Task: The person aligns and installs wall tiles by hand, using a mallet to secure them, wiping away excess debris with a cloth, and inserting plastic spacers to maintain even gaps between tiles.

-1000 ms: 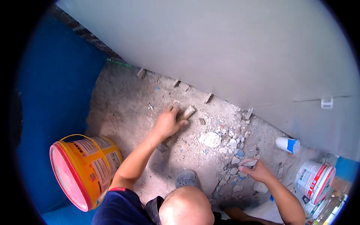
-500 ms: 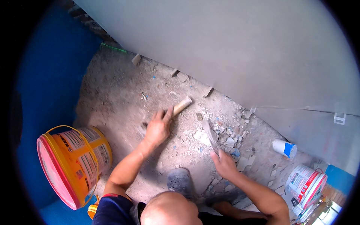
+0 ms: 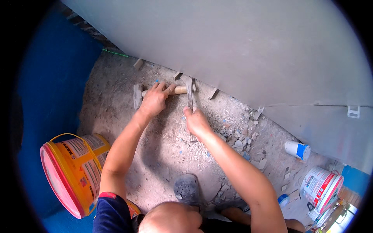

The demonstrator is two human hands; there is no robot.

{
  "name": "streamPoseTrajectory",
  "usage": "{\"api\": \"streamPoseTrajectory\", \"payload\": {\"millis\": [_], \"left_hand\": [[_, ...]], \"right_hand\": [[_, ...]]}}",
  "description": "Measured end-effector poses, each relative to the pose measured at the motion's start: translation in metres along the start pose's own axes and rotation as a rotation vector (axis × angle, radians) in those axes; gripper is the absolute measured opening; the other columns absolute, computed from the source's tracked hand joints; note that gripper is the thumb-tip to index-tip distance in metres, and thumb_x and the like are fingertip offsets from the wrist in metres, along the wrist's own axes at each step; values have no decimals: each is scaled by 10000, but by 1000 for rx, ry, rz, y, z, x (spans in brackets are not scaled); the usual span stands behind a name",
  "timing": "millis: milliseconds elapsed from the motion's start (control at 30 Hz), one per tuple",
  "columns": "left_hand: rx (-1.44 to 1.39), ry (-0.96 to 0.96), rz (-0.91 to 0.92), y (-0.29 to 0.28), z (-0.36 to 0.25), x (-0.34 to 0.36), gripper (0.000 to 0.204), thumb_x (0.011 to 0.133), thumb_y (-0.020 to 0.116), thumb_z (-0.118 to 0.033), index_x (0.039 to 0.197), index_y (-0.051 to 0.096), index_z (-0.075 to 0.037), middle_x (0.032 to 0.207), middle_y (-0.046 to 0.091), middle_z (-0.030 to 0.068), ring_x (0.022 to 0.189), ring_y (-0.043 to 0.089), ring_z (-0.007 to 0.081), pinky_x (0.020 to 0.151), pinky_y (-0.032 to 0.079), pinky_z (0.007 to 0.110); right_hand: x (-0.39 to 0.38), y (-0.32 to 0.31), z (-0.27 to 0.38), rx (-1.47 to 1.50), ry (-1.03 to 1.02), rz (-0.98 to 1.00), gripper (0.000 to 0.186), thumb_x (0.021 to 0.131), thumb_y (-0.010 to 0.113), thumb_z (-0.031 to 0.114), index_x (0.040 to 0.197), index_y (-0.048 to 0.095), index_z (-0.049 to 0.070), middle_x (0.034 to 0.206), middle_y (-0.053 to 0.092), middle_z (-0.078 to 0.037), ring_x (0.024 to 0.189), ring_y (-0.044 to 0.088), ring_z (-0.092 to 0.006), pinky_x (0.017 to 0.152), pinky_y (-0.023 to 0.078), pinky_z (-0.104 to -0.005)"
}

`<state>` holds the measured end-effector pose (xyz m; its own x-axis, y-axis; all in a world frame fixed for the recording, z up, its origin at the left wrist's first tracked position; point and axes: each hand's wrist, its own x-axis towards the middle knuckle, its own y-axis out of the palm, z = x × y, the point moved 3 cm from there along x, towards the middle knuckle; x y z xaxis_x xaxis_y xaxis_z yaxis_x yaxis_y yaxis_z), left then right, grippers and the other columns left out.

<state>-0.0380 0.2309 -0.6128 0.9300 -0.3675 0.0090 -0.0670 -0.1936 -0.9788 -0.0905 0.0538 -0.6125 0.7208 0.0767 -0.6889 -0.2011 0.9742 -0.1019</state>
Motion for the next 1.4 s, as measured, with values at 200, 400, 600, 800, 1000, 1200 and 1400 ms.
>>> {"api": "streamPoseTrajectory", "payload": {"millis": [200,400,600,800,1000,1200,1400], "left_hand": [[-58,42,-38,2,11,5,628,735,593,19,1335,565,-164,1125,567,115,1021,550,326,900,489,404],[-53,143,136,-6,-3,-31,360,809,597,-87,1152,685,-153,1035,624,152,1038,592,350,882,494,426],[-343,-202,33,5,-34,32,349,891,624,-280,1125,628,-22,855,656,223,842,667,388,750,535,464],[-207,-442,-152,39,-44,61,461,919,590,-385,1057,567,54,796,669,230,695,673,400,650,547,471],[-237,-404,-251,49,-36,51,378,904,603,-349,980,575,19,792,666,227,707,666,408,641,549,476],[-478,-439,-70,31,-46,51,380,763,765,-281,935,584,5,814,666,233,824,653,409,758,522,460],[-598,-464,-294,38,-44,40,314,771,757,-225,937,622,5,881,672,229,850,655,398,771,518,445]], "right_hand": [[-2,11,11,89,59,-63,401,1009,480,352,1106,532,-33,643,511,-31,496,481,-141,487,448,-309],[-26,4,-9,226,170,126,382,1015,487,345,1219,467,23,841,474,-23,646,485,-102,511,447,-241],[-53,-3,-36,345,176,40,339,1001,521,345,1170,484,53,861,467,-9,644,473,-101,520,432,-239],[-65,-11,-39,367,203,-1,293,997,532,327,1125,492,67,842,463,-1,661,475,-99,522,431,-241],[-60,-16,-38,448,193,95,217,1003,526,291,1058,506,82,789,478,2,628,478,-102,499,419,-251],[-56,-13,-36,523,256,90,166,1006,521,262,1030,511,98,720,478,-2,542,458,-109,450,400,-268],[-70,-17,-20,482,264,56,203,1006,518,279,1054,519,82,705,472,4,491,428,-98,423,383,-262]]}}
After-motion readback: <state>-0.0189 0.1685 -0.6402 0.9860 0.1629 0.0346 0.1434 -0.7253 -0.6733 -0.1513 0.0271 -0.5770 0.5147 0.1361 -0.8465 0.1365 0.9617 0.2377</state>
